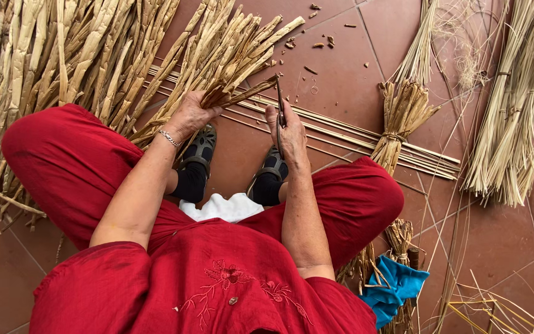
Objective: The person sits on the tiled floor among large piles of dried plant stalks, holding bundles in one hand and trimming the ends with scissors in the other. They sort trimmed stalks into piles, gather loose stalks from the floor, and align bundles together.
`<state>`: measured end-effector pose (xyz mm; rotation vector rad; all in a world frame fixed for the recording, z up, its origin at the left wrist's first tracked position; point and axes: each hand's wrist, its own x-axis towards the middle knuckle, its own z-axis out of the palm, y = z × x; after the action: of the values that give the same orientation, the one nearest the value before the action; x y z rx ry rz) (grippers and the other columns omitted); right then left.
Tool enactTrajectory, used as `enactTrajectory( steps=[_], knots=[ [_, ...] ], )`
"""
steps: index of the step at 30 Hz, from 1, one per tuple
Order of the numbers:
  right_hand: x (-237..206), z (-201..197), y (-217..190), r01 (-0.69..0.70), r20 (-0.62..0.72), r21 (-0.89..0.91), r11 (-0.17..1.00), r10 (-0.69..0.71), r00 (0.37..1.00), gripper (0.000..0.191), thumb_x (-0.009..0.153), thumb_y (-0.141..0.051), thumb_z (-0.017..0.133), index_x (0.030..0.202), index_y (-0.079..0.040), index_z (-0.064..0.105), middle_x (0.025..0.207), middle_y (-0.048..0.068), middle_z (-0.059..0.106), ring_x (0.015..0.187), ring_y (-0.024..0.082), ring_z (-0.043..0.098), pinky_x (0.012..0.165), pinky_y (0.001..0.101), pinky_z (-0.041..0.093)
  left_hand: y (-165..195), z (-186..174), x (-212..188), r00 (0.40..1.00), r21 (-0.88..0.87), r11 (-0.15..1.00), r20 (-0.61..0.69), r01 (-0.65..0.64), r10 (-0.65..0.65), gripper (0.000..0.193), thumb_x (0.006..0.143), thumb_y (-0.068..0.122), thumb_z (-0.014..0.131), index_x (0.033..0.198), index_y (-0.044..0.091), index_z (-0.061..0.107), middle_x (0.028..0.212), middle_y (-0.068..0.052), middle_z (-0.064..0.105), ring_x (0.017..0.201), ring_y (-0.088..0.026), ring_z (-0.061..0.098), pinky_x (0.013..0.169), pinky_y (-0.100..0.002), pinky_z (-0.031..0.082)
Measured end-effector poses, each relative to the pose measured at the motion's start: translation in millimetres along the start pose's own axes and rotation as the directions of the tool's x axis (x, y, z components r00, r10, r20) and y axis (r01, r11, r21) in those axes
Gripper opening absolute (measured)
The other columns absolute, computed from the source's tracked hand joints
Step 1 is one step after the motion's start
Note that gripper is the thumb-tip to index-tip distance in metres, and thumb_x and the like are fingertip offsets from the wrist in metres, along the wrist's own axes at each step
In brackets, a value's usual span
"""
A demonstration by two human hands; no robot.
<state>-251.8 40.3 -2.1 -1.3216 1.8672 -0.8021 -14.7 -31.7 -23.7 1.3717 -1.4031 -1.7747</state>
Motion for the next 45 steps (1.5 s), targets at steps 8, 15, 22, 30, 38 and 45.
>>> enactTrajectory(
  steps=[8,15,22,30,38,45],
  knots=[
    [-19.2,-10.5,-5.8,0.013,0.027,-0.182,0.983,-0.008,1.0,0.056,0.094,-0.065,0.058,0.121,-0.018,0.07,0.067,0.009,0.062,0.069,0.029,0.065,0.067,0.0436,0.049,2.9,2.1,-11.2,0.992,0.067,0.995,0.108,-0.079,0.071,0.034,0.089,0.002,0.073,0.123,0.004,0.071,0.104,0.0,0.075,0.09,-0.009,0.065,0.082,-0.028,0.055],
    [-27.5,10.4,-8.6,0.073,0.003,-0.271,0.96,-0.075,0.997,0.046,0.099,-0.057,0.056,0.108,-0.014,0.067,0.077,0.016,0.071,0.079,0.042,0.069,0.068,0.0532,0.051,2.2,29.0,-5.1,0.996,-0.203,0.977,0.038,-0.066,0.075,0.02,0.097,0.015,0.076,0.114,0.007,0.075,0.082,0.004,0.067,0.07,-0.006,0.057,0.062,-0.024,0.051],
    [-10.5,19.2,0.1,-0.044,-0.105,-0.127,0.991,0.031,0.994,0.056,0.106,-0.062,0.047,0.097,-0.011,0.068,0.069,0.005,0.062,0.068,0.027,0.064,0.062,0.044,0.049,15.7,23.5,-1.7,0.984,-0.139,0.985,-0.136,0.098,-0.117,0.014,0.091,0.019,0.08,0.098,0.01,0.073,0.082,0.003,0.067,0.066,-0.006,0.056,0.058,-0.026,0.053],
    [18.1,18.4,9.8,-0.181,-0.076,0.554,0.813,0.265,0.961,0.068,0.1,-0.063,0.048,0.107,0.001,0.069,0.052,-0.007,0.041,0.041,0.003,0.038,0.038,0.0233,0.03,14.6,-16.4,60.0,0.909,0.342,0.911,-0.41,0.232,-0.077,0.014,0.088,0.018,0.078,0.082,0.012,0.067,0.08,0.0,0.069,0.069,-0.012,0.063,0.063,-0.031,0.057],
    [32.0,28.4,14.6,-0.209,-0.027,0.56,0.802,0.269,0.963,0.061,0.104,-0.057,0.048,0.113,-0.001,0.068,0.057,-0.007,0.043,0.046,0.003,0.039,0.041,0.0232,0.032,-6.3,17.9,112.1,0.901,0.692,0.62,-0.43,0.37,-0.058,0.013,0.082,0.016,0.081,0.093,0.011,0.077,0.087,-0.012,0.068,0.078,-0.026,0.066,0.069,-0.044,0.057],
    [40.9,29.6,16.6,-0.276,0.013,0.549,0.789,0.323,0.946,0.057,0.104,-0.055,0.049,0.113,-0.003,0.069,0.057,-0.007,0.046,0.045,0.003,0.041,0.041,0.0224,0.033,4.6,19.5,116.5,0.917,0.766,0.558,-0.399,0.32,0.023,0.028,0.078,0.023,0.088,0.1,0.009,0.078,0.105,-0.016,0.07,0.097,-0.033,0.067,0.083,-0.046,0.055]
  ],
)
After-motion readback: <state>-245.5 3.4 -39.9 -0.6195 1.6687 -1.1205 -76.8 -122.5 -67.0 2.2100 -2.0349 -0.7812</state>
